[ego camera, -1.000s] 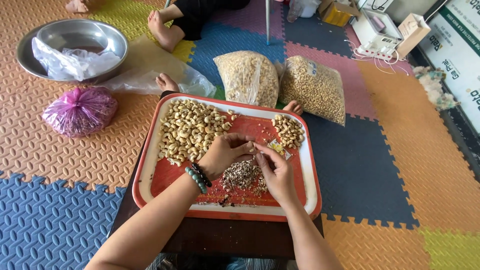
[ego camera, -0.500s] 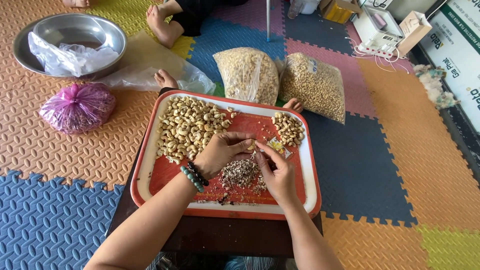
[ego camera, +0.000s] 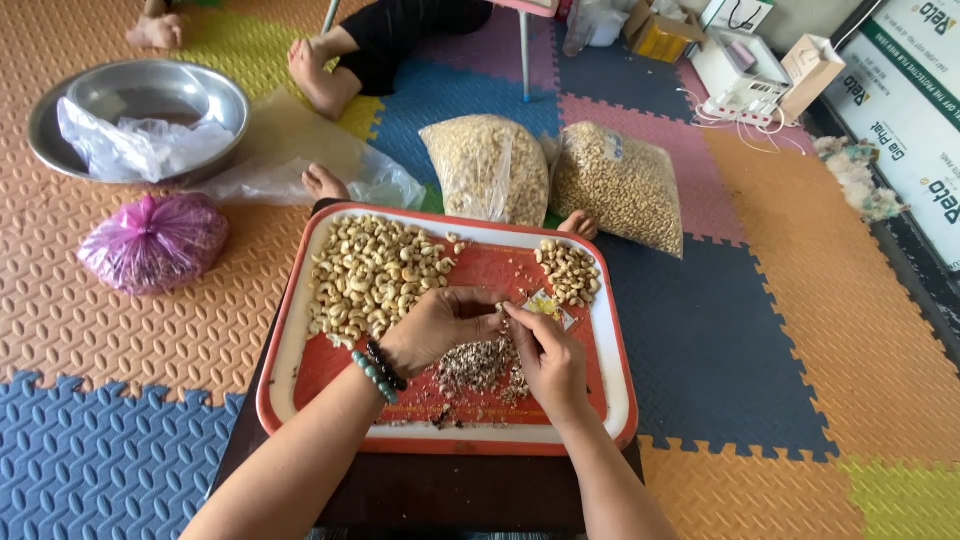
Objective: Peeling the skin off cashew nuts by hand and sorting them on a tray.
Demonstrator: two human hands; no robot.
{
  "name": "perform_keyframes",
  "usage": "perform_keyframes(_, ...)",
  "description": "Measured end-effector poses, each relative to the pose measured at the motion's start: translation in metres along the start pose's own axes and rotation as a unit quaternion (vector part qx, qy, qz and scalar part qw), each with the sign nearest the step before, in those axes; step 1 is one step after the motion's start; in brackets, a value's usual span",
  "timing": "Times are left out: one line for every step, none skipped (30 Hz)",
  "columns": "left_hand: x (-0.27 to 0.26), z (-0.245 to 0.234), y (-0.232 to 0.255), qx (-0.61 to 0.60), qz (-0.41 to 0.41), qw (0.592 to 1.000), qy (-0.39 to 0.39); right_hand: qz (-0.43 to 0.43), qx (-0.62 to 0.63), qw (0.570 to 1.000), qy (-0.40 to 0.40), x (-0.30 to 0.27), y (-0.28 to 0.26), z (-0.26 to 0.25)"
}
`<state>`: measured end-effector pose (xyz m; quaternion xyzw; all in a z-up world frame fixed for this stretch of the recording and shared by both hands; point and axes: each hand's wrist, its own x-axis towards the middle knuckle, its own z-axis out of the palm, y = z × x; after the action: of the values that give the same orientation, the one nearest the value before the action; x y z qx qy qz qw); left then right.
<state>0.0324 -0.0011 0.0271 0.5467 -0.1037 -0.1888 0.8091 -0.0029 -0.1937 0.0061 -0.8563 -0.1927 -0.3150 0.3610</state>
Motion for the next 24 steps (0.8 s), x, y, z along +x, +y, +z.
perform_keyframes(0.001, 0.000, 0.001, 0.000, -0.001, 1.000, -0.001, 0.001, -0.001, 1.000, 0.000, 0.002, 0.000, -0.001)
perform_keyframes(0.003, 0.000, 0.001, 0.003, 0.011, 1.000, -0.002, 0.019, 0.034, 0.999, -0.007, 0.004, 0.002, 0.000)
perform_keyframes(0.001, -0.001, -0.002, 0.004, 0.018, 1.000, -0.001, 0.041, 0.069, 0.997, -0.017, 0.001, 0.001, 0.001)
perform_keyframes(-0.001, -0.001, 0.002, 0.002, 0.012, 1.000, 0.000, 0.046, 0.069, 0.996, -0.019, 0.001, -0.002, -0.001)
perform_keyframes(-0.002, 0.000, 0.006, 0.022, 0.022, 1.000, 0.005, 0.059, 0.098, 0.993, -0.029, 0.002, -0.006, -0.002)
perform_keyframes(-0.004, 0.000, 0.011, 0.041, 0.031, 0.999, 0.009, 0.073, 0.127, 0.988, -0.038, 0.004, -0.010, -0.003)
perform_keyframes(-0.004, 0.000, 0.010, 0.039, 0.032, 0.999, 0.010, 0.072, 0.127, 0.988, -0.040, 0.004, -0.010, -0.002)
perform_keyframes(-0.004, 0.000, 0.011, 0.037, 0.032, 0.999, 0.011, 0.076, 0.130, 0.987, -0.049, 0.004, -0.010, -0.002)
perform_keyframes(-0.002, -0.001, 0.013, 0.038, 0.034, 0.999, 0.010, 0.078, 0.133, 0.987, -0.054, 0.006, -0.011, -0.001)
perform_keyframes(-0.001, -0.001, 0.014, 0.039, 0.036, 0.999, 0.009, 0.076, 0.132, 0.987, -0.052, 0.008, -0.014, -0.003)
perform_keyframes(-0.002, -0.001, 0.014, 0.044, 0.035, 0.998, 0.010, 0.071, 0.117, 0.989, -0.049, 0.009, -0.017, -0.004)
perform_keyframes(-0.003, -0.002, 0.013, 0.050, 0.033, 0.998, 0.011, 0.066, 0.102, 0.992, -0.046, 0.008, -0.020, -0.005)
perform_keyframes(-0.003, -0.003, 0.013, 0.050, 0.031, 0.998, 0.010, 0.069, 0.102, 0.991, -0.046, 0.006, -0.019, -0.003)
perform_keyframes(-0.002, -0.003, 0.012, 0.045, 0.029, 0.999, 0.009, 0.040, 0.077, 0.996, -0.025, 0.004, -0.017, -0.001)
perform_keyframes(-0.002, -0.003, 0.011, 0.039, 0.029, 0.999, 0.007, 0.011, 0.050, 0.999, -0.005, 0.001, -0.015, 0.001)
perform_keyframes(-0.002, -0.003, 0.009, 0.039, 0.026, 0.999, 0.006, 0.014, 0.050, 0.999, -0.005, -0.001, -0.012, 0.002)
perform_keyframes(-0.001, -0.004, 0.007, 0.032, 0.018, 0.999, 0.004, -0.003, 0.025, 1.000, 0.005, -0.003, -0.008, 0.003)
perform_keyframes(-0.002, -0.004, 0.006, 0.025, 0.010, 1.000, 0.003, -0.021, 0.001, 1.000, 0.014, -0.004, -0.005, 0.005)
perform_keyframes(0.000, -0.006, 0.003, 0.025, 0.010, 1.000, 0.003, -0.021, 0.001, 1.000, 0.014, -0.005, -0.002, 0.006)
perform_keyframes(0.001, -0.008, 0.001, 0.019, 0.002, 1.000, -0.002, -0.033, -0.023, 0.999, 0.013, -0.006, 0.001, 0.008)
perform_keyframes(0.002, -0.009, -0.002, 0.013, -0.005, 1.000, -0.007, -0.045, -0.047, 0.998, 0.012, -0.006, 0.004, 0.009)
perform_keyframes(0.002, -0.008, -0.001, 0.013, -0.004, 1.000, -0.008, -0.046, -0.047, 0.998, 0.012, -0.004, 0.001, 0.006)
perform_keyframes(0.002, -0.007, 0.000, 0.003, -0.008, 1.000, -0.014, -0.042, -0.047, 0.998, 0.009, -0.002, -0.003, 0.003)
perform_keyframes(0.001, -0.006, 0.000, -0.006, -0.012, 1.000, -0.020, -0.038, -0.046, 0.998, 0.005, 0.001, -0.006, 0.001)
